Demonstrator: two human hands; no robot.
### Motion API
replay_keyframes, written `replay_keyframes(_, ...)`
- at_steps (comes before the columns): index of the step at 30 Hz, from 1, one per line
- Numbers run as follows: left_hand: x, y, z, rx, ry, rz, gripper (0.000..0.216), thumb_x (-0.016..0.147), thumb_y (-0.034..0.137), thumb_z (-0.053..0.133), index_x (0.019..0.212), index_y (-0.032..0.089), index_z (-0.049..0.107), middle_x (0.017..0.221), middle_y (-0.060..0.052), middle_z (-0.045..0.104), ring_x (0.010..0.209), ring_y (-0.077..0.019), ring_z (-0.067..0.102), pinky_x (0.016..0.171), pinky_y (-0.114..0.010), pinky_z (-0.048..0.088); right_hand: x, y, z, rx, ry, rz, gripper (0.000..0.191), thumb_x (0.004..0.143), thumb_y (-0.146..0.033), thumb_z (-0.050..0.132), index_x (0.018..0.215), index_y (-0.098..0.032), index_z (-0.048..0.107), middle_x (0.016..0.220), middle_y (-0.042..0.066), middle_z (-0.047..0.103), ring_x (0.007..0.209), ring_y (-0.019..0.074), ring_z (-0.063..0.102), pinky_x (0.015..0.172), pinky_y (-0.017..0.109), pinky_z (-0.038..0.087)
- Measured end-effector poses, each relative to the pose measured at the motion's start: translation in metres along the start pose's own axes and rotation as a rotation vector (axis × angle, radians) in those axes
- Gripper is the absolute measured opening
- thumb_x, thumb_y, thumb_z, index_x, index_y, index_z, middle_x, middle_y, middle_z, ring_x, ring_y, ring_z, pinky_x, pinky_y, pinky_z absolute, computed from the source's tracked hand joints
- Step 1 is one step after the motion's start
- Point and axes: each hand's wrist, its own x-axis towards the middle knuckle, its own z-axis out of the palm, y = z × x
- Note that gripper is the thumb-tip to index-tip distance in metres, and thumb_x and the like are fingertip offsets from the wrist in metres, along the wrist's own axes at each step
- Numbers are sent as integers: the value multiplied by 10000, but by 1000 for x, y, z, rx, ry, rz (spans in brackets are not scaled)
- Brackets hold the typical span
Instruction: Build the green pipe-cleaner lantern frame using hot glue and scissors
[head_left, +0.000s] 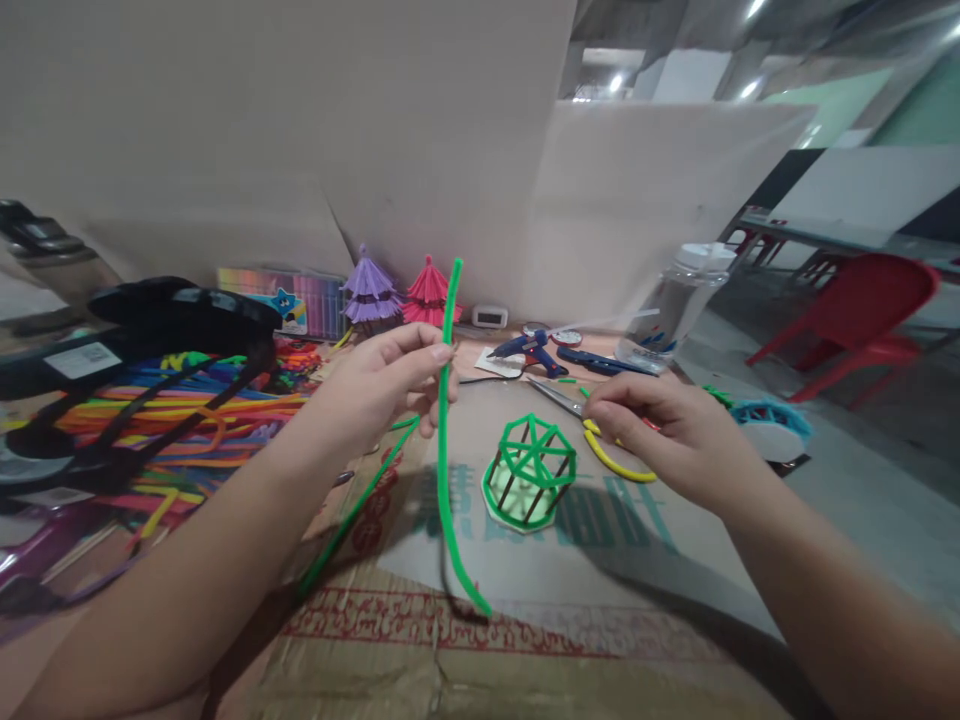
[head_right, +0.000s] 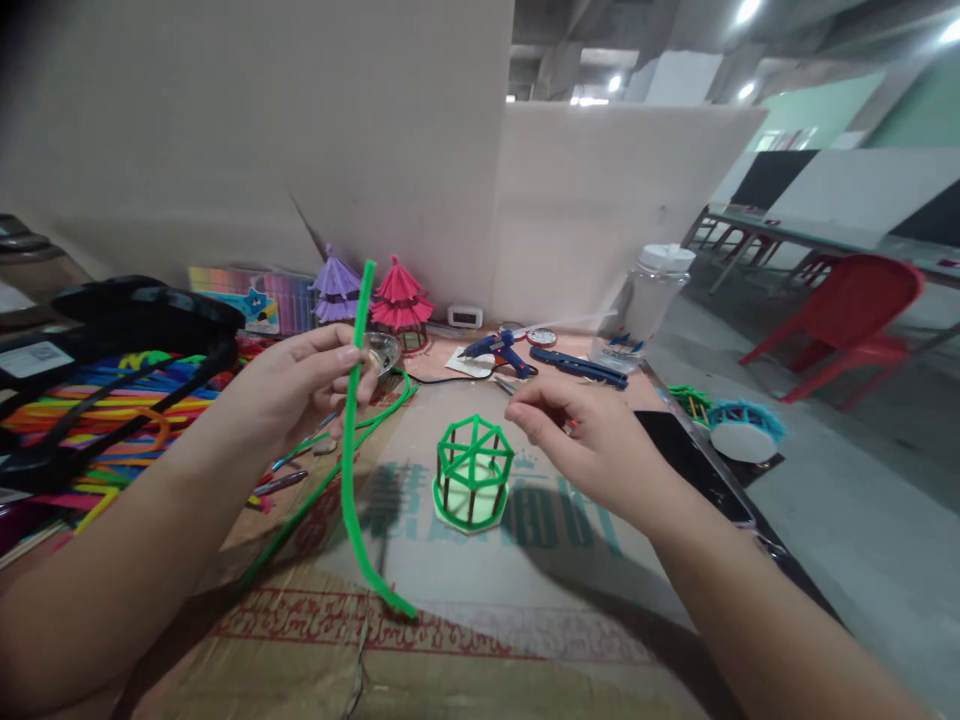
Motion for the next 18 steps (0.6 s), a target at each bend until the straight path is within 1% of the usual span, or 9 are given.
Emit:
replay_keyframes(3, 2, -1, -4, -58, 33, 14, 178, 795, 328, 637, 888, 220, 531, 678, 24, 599, 553, -118, 589, 469, -215, 450, 4, 6, -3, -28, 18, 19, 291, 935, -446, 538, 825, -213, 674, 697, 23, 652, 604, 150, 545, 554, 278, 394)
replay_keyframes(6, 9, -9, -10, -50, 15, 26, 140, 765, 228, 614, 886, 215, 545, 638, 44, 548, 567, -113, 579, 528, -225, 456, 13, 29, -1, -106, 43, 86, 295, 934, -441, 535, 844, -201, 680, 685, 16, 642, 591, 150, 531, 555, 278, 385)
replay_keyframes(9, 22, -25, -12, 10, 49, -12, 107, 717, 200, 566, 819, 213, 534, 533, 87, 373, 417, -76, 351, 422, -207, 262, 25, 68, 7, -215, 41, 195, 254, 932, -382, 553, 923, -180, 706, 807, 53, 709, 693, 180, 603, 642, 302, 438)
replay_keyframes(10, 27, -32, -12, 58, 50, -40, 112, 710, 214, 568, 821, 210, 552, 522, 91, 355, 404, -76, 307, 414, -214, 217, 29, 82, 12, -180, 21, 232, 254, 930, -366, 567, 1003, -169, 710, 930, 83, 737, 779, 195, 639, 710, 315, 474)
replay_keyframes(12, 35, -46, -11, 212, 0, -55, 175, 735, 281, 602, 883, 195, 636, 549, 69, 455, 438, -95, 377, 440, -225, 260, 39, 108, 23, -87, 1, 285, 343, 927, -351, 588, 1184, -139, 669, 1179, 147, 718, 937, 219, 675, 820, 342, 514)
replay_keyframes(13, 38, -53, -11, 302, -54, -57, 202, 743, 310, 620, 896, 189, 672, 598, 44, 541, 495, -117, 464, 477, -235, 327, 45, 119, 29, -79, 2, 297, 389, 927, -344, 594, 1248, -129, 642, 1248, 168, 694, 998, 233, 676, 857, 357, 520)
replay_keyframes(15, 41, -65, -8, 429, -139, -35, 253, 774, 376, 637, 918, 186, 724, 793, -9, 688, 694, -169, 613, 618, -262, 444, 59, 135, 39, -64, 5, 306, 439, 919, -328, 616, 1317, -144, 610, 1322, 166, 664, 1090, 251, 661, 932, 381, 514)
replay_keyframes(17, 39, -74, -2, 467, -223, -45, 311, 793, 429, 645, 953, 182, 742, 928, -33, 730, 833, -205, 662, 721, -280, 481, 73, 145, 49, -52, 12, 316, 487, 905, -309, 644, 1365, -163, 582, 1357, 157, 648, 1139, 264, 651, 983, 396, 500)
replay_keyframes(18, 37, -78, 2, 463, -264, -67, 342, 796, 447, 649, 983, 176, 742, 931, -36, 732, 841, -209, 668, 730, -280, 486, 81, 149, 54, -48, 13, 326, 517, 895, -293, 659, 1386, -161, 566, 1368, 160, 641, 1156, 271, 648, 998, 399, 494)
